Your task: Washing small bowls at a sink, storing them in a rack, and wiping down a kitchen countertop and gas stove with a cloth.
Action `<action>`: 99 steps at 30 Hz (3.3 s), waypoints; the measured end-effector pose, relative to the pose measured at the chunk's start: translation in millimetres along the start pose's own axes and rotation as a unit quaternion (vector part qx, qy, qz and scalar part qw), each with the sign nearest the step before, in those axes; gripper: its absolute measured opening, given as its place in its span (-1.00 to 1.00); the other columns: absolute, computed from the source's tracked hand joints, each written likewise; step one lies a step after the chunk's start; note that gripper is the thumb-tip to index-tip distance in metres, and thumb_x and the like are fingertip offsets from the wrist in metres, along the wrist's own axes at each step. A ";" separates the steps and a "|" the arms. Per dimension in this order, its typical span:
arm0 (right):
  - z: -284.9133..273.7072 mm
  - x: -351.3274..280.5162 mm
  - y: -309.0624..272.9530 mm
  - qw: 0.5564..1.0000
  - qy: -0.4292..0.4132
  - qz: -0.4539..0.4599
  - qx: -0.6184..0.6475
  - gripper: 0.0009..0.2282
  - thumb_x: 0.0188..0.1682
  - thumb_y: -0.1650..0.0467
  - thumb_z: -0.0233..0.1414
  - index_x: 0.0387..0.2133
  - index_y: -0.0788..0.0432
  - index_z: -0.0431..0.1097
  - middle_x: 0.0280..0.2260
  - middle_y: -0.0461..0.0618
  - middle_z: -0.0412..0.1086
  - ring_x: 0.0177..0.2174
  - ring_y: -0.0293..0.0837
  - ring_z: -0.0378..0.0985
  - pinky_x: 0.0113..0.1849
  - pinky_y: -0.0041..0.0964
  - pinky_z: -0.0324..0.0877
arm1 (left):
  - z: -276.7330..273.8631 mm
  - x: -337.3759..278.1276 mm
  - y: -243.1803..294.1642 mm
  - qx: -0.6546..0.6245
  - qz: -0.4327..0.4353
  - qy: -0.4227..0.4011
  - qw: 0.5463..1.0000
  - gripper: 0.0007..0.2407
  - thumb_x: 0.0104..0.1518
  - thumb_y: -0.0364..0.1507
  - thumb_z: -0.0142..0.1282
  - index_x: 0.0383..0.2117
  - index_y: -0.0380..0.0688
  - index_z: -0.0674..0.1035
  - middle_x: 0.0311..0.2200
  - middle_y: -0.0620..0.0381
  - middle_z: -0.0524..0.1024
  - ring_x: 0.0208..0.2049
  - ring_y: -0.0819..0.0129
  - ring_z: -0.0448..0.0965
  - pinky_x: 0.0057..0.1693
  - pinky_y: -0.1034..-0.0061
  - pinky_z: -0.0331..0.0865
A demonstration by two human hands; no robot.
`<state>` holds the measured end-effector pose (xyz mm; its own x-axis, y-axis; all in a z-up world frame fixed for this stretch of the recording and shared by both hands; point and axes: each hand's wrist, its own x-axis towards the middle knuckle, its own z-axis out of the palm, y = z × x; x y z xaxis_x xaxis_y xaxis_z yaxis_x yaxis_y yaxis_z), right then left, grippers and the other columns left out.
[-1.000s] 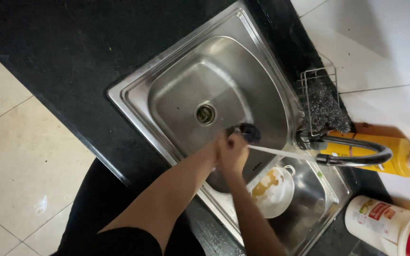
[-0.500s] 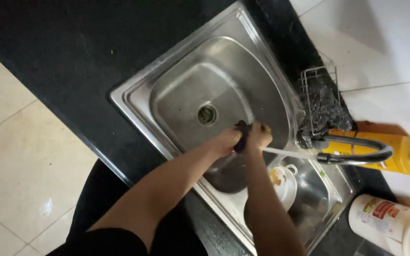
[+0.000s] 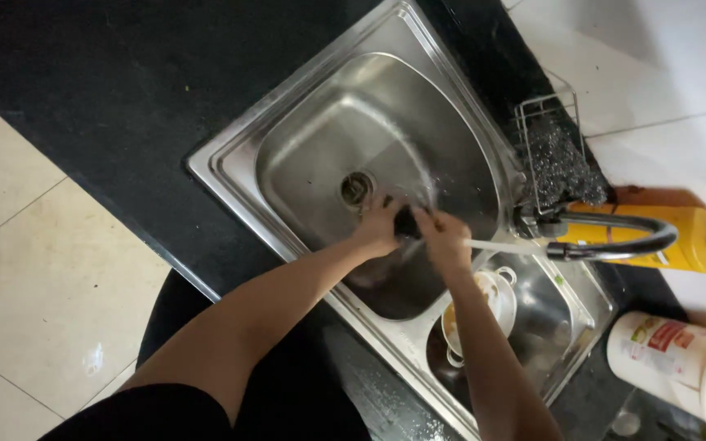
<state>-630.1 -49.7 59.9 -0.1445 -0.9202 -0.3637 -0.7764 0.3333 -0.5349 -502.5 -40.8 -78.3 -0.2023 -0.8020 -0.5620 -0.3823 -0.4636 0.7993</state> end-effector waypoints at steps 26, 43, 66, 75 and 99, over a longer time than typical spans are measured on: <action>-67.4 9.8 25.6 0.989 -0.072 0.016 -0.125 -0.50 -0.12 0.05 0.29 -0.14 0.22 0.58 -0.21 0.28 0.57 -0.09 0.24 0.60 -0.02 0.10 0.44 | -93.5 -20.2 46.7 0.270 0.288 -0.005 0.919 -0.58 0.21 -0.04 0.18 -0.05 -0.14 0.57 -0.27 -0.06 0.66 -0.22 0.03 0.71 -0.14 0.17 0.63; 9.6 -80.7 -95.2 0.964 0.098 0.077 0.234 -0.38 -0.09 0.15 0.20 0.17 0.30 0.32 0.04 0.41 0.45 0.11 0.24 0.47 0.16 0.12 0.34 | 45.3 5.5 -6.1 -0.753 -0.139 -0.197 0.612 -0.24 0.15 0.12 0.12 0.34 -0.20 0.29 0.30 -0.15 0.31 0.26 -0.13 0.40 0.38 -0.11 0.19; 136.8 136.2 216.3 0.978 0.207 0.031 0.013 -0.72 0.15 0.43 -0.12 0.10 0.26 0.24 0.04 0.33 0.33 0.05 0.35 0.48 0.05 0.18 0.40 | 69.0 37.8 -29.6 -0.493 -0.084 -0.098 0.860 -0.72 0.26 -0.17 0.07 -0.28 -0.10 0.68 -0.48 0.14 0.47 -0.56 0.44 0.30 -0.42 0.44 0.10; 153.3 169.6 271.4 0.967 0.134 0.062 -0.209 -0.74 0.19 0.39 -0.29 0.05 0.19 0.24 -0.01 0.29 0.34 -0.04 0.37 0.56 -0.05 0.19 0.47 | 55.9 10.7 -10.6 -0.272 0.151 -0.051 0.949 -0.56 0.18 -0.13 0.27 0.14 0.00 0.56 0.15 -0.08 0.51 0.20 -0.09 0.46 0.36 0.08 0.22; -5.0 -46.8 -13.8 0.769 0.196 0.041 0.607 -0.63 0.14 0.37 -0.06 0.13 0.37 0.41 0.00 0.32 0.50 0.04 0.24 0.59 0.10 0.13 0.49 | 16.5 -10.5 51.9 -0.416 0.241 -0.004 0.877 -0.67 0.27 -0.10 0.09 -0.22 -0.13 0.62 -0.14 -0.25 0.59 -0.06 -0.08 0.65 0.07 0.25 0.50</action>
<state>-615.7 -12.2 88.0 -0.5214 -0.7973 -0.3041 0.3562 0.1204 -0.9266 -535.1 -50.2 -34.4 -0.1675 -0.9791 -0.1150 0.5386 -0.1886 0.8212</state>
